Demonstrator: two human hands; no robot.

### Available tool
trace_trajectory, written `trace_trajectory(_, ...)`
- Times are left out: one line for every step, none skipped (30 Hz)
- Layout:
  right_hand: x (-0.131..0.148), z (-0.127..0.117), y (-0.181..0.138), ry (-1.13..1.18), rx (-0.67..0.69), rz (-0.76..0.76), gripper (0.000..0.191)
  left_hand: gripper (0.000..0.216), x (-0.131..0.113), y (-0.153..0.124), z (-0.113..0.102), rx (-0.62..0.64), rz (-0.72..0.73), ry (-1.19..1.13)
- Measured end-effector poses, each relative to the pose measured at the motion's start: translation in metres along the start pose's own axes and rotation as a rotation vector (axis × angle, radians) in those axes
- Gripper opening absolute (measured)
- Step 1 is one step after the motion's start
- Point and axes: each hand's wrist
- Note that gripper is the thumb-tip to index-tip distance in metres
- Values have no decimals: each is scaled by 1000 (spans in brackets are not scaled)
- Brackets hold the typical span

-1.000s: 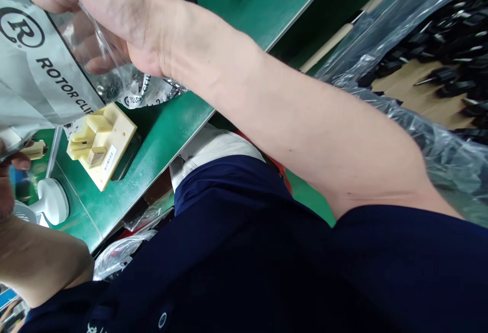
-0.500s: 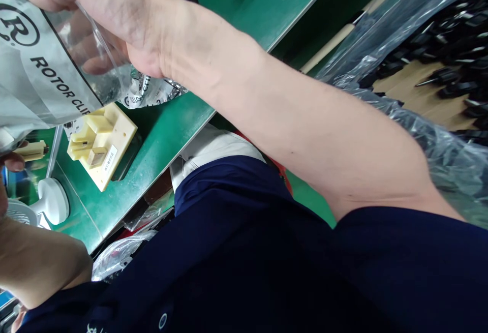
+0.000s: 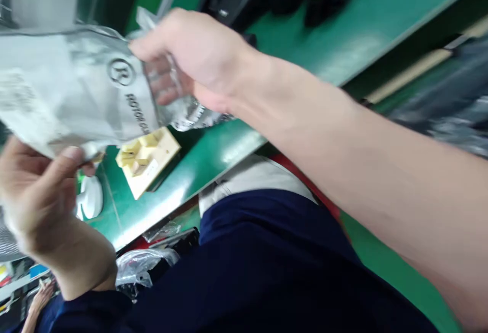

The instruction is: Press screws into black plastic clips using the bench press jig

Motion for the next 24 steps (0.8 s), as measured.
trace_trajectory(2, 6, 11, 7, 9, 3, 32, 30, -3, 2, 2, -6, 12, -33)
trace_trajectory(4, 11, 19, 12, 17, 2, 34, 31, -4, 4, 3, 3, 18, -61)
trace_trajectory(5, 15, 23, 13, 19, 2, 36, 31, -3, 7, 2, 18, 19, -78)
trace_trajectory(5, 16, 24, 12, 13, 3, 37, 30, -2, 9, 1, 24, 18, -84)
trace_trajectory(5, 16, 21, 8, -2, 9, 38, 28, 0, 11, 0, 34, 10, -80)
trace_trajectory(5, 13, 15, 2, -26, 18, 39, 28, 1, 12, -1, 41, 1, -74)
trace_trajectory(4, 10, 7, -7, -58, 33, 39, 28, 1, 13, -2, 45, -3, -74)
trace_trajectory(5, 6, -2, -18, -98, 54, 38, 27, 1, 13, -3, 47, 1, -74)
trace_trajectory(5, 3, -11, -33, -144, 83, 37, 28, 1, 12, -3, 47, 8, -80)
trace_trajectory(6, 0, -19, -47, -192, 118, 36, 29, 0, 12, -3, 48, 15, -91)
trace_trajectory(7, -1, -26, -57, -240, 153, 37, 30, -2, 11, -3, 46, 16, -101)
trace_trajectory(8, -2, -32, -62, -283, 185, 38, 31, -4, 11, -3, 39, 16, -102)
trace_trajectory(9, -2, -35, -62, -313, 202, 39, 31, -7, 10, -3, 31, 12, -89)
trace_trajectory(10, -1, -37, -57, -330, 203, 39, 30, -10, 10, -3, 19, 5, -63)
trace_trajectory(10, -1, -38, -48, -329, 191, 40, 28, -13, 9, -4, 6, -2, -29)
trace_trajectory(10, -1, -37, -42, -316, 175, 39, 26, -15, 9, -5, -11, -5, 12)
trace_trajectory(9, -1, -37, -39, -298, 165, 39, 25, -18, 9, -5, -26, -6, 50)
trace_trajectory(9, -1, -36, -36, -277, 160, 38, 25, -19, 8, -6, -36, -8, 80)
trace_trajectory(9, -2, -36, -31, -261, 165, 37, 25, -20, 8, -7, -46, -8, 102)
trace_trajectory(8, -3, -36, -25, -255, 178, 36, 25, -20, 7, -8, -51, -7, 119)
trace_trajectory(8, -4, -36, -17, -250, 186, 37, 26, -19, 7, -8, -56, -7, 137)
trace_trajectory(8, -4, -36, -8, -249, 189, 38, 27, -18, 6, -9, -64, -2, 156)
trace_trajectory(8, -4, -37, -2, -246, 188, 40, 28, -17, 5, -10, -73, 5, 174)
trace_trajectory(8, -3, -37, -1, -242, 184, 42, 29, -15, 5, -11, -85, 17, 190)
Point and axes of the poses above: each hand's wrist, its own y-axis towards the middle knuckle, its own z-axis out of the palm, x = y × z, and after that the axes turned 15 degrees about y, right-handed
